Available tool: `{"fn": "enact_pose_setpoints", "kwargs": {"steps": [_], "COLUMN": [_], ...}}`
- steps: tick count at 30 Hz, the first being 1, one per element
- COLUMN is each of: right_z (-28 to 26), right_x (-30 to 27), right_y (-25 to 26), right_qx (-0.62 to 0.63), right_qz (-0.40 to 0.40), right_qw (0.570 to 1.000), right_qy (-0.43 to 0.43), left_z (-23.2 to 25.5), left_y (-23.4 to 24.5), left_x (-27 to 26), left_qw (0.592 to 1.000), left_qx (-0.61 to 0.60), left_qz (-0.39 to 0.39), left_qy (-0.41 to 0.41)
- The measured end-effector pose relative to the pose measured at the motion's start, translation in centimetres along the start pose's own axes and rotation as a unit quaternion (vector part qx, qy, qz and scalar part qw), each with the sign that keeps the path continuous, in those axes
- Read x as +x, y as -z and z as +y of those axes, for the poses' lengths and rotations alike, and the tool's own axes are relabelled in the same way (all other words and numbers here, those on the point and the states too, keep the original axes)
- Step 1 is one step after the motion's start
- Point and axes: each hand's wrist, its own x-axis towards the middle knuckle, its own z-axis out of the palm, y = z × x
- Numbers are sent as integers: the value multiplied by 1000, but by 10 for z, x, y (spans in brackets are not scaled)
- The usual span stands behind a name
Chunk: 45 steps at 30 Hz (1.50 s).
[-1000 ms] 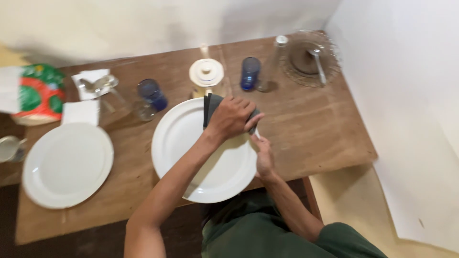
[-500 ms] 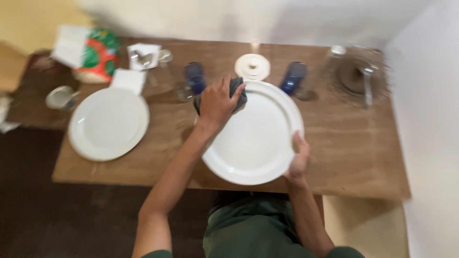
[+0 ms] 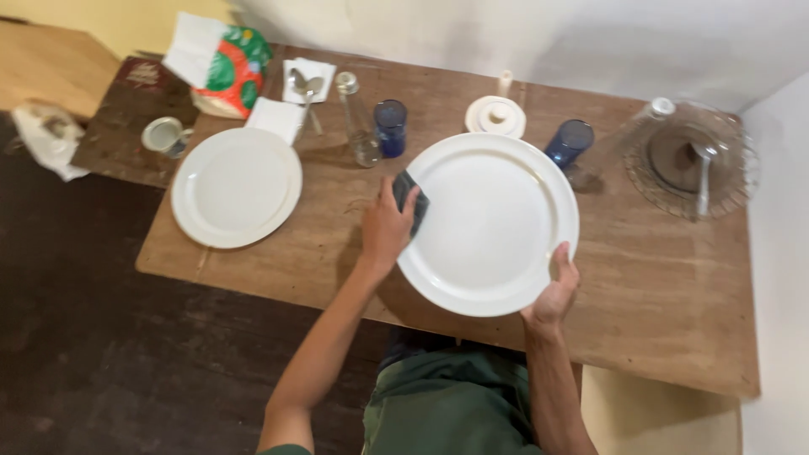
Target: The person clears spoons from a plate and wipes it with a cloth before picking up a second plate and wiping both sides of it.
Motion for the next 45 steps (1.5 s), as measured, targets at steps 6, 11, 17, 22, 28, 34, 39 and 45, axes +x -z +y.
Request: {"fn": "enact_pose_setpoints", "kwargs": {"steps": [6,11,17,22,28,34,39,45], "right_z": [11,19,28,22,15,4,-10,-7], "right_x": [-1,-8,-9,-10,-10,-2,2,3], "right_y": [17,11,16,16,14,11,-2,5], "right_qx": [3,22,68,21,10,-4,9,-25], "right_qz": [6,19,13,13,38,-4,-1,5], "right_qw": [1000,998,995,997,996,1000,1000,1000], "right_qy": [-12,-50,-67,-78,-76,-27,-23,-10], "left_z": [37,80,115,109,74,39,-5,-22], "left_y": [-8,-44,-88,-90,-52,-1,-7,-19], "left_x": [47,64,32,34,55,31,-17,-40], "left_qw": [986,944,851,849,925,968,997,992], "left_qx": [74,79,-2,15,47,51,-66,-96], "left_qz": [20,-11,-116,-131,-28,17,8,-39], "left_qy": [-147,-320,-513,-512,-377,-246,-27,78]}}
